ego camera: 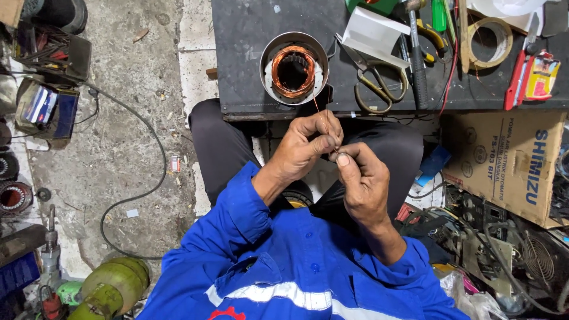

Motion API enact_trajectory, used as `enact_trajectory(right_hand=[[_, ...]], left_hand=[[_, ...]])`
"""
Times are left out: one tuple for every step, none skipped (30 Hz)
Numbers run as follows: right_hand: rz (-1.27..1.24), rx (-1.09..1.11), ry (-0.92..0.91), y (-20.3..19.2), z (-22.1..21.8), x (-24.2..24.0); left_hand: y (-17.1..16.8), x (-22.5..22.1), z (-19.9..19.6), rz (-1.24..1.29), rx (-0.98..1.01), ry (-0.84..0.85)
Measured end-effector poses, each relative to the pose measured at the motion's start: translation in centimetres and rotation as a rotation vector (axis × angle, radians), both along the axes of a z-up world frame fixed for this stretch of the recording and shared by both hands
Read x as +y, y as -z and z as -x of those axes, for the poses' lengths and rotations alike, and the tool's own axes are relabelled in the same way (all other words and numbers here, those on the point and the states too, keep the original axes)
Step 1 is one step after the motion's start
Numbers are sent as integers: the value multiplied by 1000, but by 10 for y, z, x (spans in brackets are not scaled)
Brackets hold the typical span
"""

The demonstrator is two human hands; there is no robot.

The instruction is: A person is repairing a motor stator by inserting insulation paper and stripping copper wires using pliers.

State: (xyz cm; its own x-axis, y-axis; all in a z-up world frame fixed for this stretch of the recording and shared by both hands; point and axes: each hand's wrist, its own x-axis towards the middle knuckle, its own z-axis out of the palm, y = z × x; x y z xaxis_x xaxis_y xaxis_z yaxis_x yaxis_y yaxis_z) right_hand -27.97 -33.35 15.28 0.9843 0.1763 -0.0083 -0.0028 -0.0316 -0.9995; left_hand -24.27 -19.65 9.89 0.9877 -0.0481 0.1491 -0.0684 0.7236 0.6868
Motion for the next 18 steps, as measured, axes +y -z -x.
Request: enact_trajectory(right_hand=[[30,-14,-7,-3,-1,0],[29,-14,-8,-2,1,-1],[42,-13,-9,0,2,-2],[56,-11,-9,1,3,-4],[56,-9,-9,-1,4,-5],[84,-12,0,-2,5,-6],[112,-15,9,-4,6,-7],[112,-14,12,-5,7,-7],[131,-19,16,-6,8,-7],[152,-25,19,-7,9,-8],[154,-25,22,-8,10,-9],[161,-26,26,-9,11,-9],[167,-26,29,-10,13,-9],[168,-27,31,-12,13,-8],[172,-29,38,-14,13,-8],[177,-29,46,-17,13,-8],[178,-28,50,-17,14,-9],[171,-31,51,-17,14,-9]], left_hand=[[2,1,-2,36,2,-5],[-2,3,-3,36,2,-6],[-5,5,-5,7,-1,-22],[-9,6,-6,-21,-3,-37],[-8,5,-8,-21,-1,-37],[-8,5,-10,-18,-2,-45],[-7,5,-11,-14,-2,-54],[-8,6,-13,-14,-2,-50],[-8,8,-16,-2,-3,-50],[-9,8,-18,11,-5,-49],[-8,8,-20,13,-5,-46],[-7,8,-21,24,-5,-50],[-6,9,-22,35,-5,-54],[-8,9,-23,36,-6,-52],[-10,9,-24,49,2,-46],[-13,8,-25,62,12,-39],[-13,9,-26,64,13,-35],[-14,10,-28,79,17,-35]])
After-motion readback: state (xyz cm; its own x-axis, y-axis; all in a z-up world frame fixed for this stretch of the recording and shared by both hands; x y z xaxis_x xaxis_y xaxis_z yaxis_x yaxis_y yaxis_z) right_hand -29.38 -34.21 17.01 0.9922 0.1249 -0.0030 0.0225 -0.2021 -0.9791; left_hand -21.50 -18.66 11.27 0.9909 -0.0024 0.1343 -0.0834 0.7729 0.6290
